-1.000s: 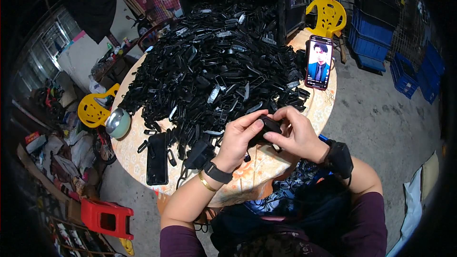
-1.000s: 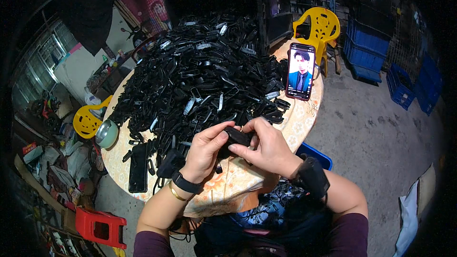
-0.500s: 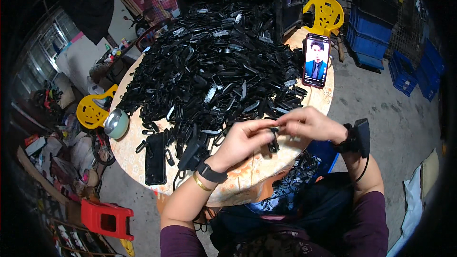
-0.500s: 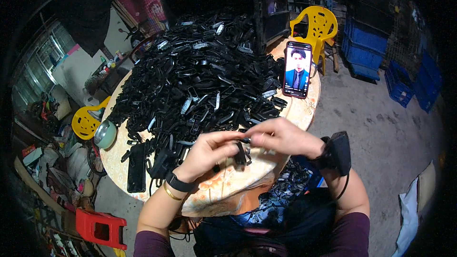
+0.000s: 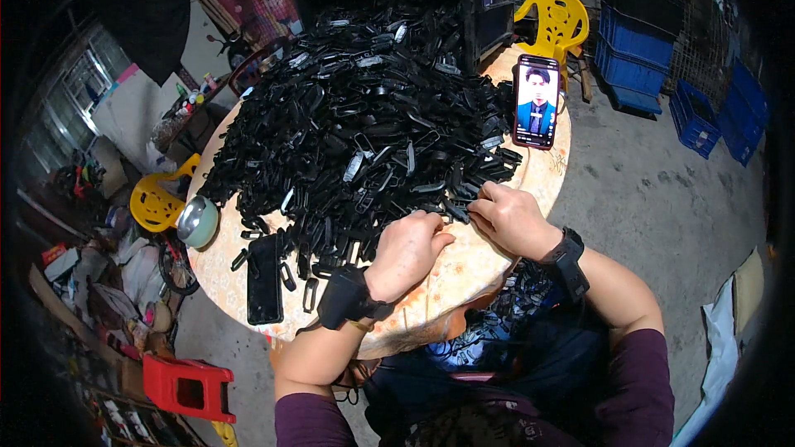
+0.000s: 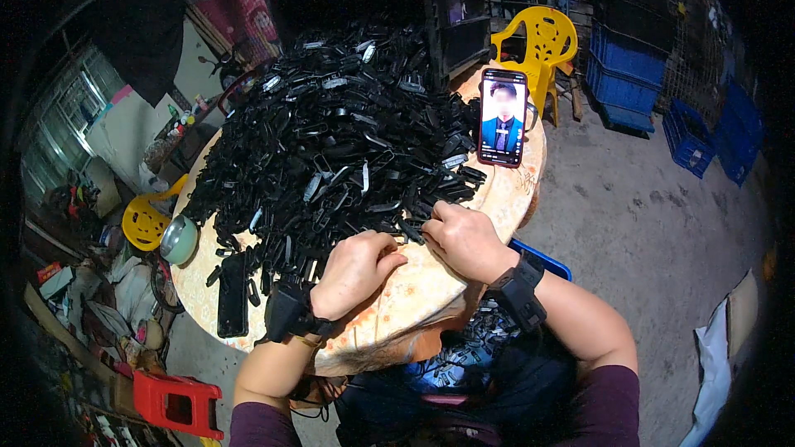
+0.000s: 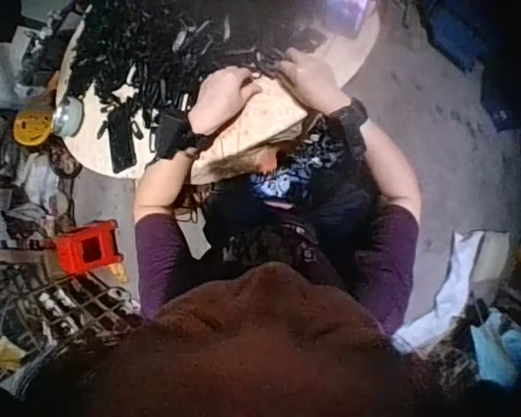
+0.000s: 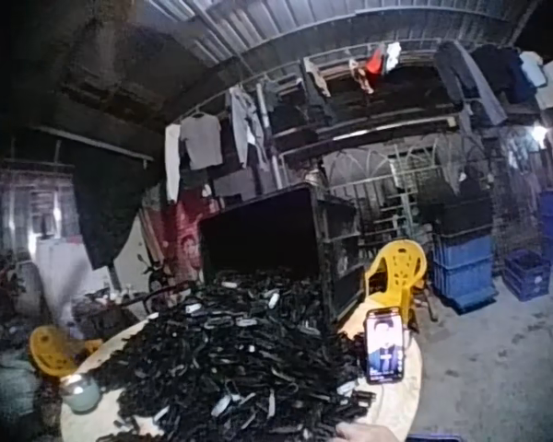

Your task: Sorting and inspecting a large pile of black plastic or metal buckle components on a table.

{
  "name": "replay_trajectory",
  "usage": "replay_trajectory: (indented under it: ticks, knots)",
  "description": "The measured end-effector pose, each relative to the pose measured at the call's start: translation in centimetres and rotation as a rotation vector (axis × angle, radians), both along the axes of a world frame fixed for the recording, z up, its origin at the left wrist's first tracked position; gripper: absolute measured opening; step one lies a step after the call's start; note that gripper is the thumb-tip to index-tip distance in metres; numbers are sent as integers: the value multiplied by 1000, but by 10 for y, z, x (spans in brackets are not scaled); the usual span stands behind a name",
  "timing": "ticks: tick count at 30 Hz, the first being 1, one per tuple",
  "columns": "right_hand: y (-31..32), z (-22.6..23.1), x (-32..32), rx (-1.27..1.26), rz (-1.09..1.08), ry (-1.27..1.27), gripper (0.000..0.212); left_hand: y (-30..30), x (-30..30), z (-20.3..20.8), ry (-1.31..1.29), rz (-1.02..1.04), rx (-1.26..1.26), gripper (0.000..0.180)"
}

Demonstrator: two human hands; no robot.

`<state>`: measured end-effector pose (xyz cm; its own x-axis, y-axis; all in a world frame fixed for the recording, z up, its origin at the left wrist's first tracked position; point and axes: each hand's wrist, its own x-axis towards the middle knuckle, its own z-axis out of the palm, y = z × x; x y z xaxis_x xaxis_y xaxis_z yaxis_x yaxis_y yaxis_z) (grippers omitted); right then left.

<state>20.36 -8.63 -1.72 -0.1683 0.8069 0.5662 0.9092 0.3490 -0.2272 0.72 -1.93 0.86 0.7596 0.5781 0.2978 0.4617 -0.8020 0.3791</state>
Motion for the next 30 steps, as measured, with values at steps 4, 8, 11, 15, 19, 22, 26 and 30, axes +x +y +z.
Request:
replay_trajectory:
  ticks: [4,8,11,15,19,22,26,30]
  knots:
    - [1,4,3,57,-77,188,10,0,-1,14,-179,146,-438,24]
    - [5,4,4,-301,107,869,14,7,2,0,-442,49,-660,32]
    - [-2,19,-17,-631,286,1233,17,4,3,0,-646,-117,-1156,33]
    - [8,7,-12,-168,57,690,20,10,2,-2,-720,-112,-1093,25]
    - [3,6,-18,-86,-24,185,17,12,-2,2,-733,-91,-1156,29]
    - [4,3,-21,-66,-36,93,14,8,-1,0,-685,-78,-1263,32]
    - [4,12,-16,-138,-29,209,11,7,-5,0,-695,-96,-1359,33]
    - [5,27,-13,-194,112,946,34,1,-4,5,-647,-74,-1409,35]
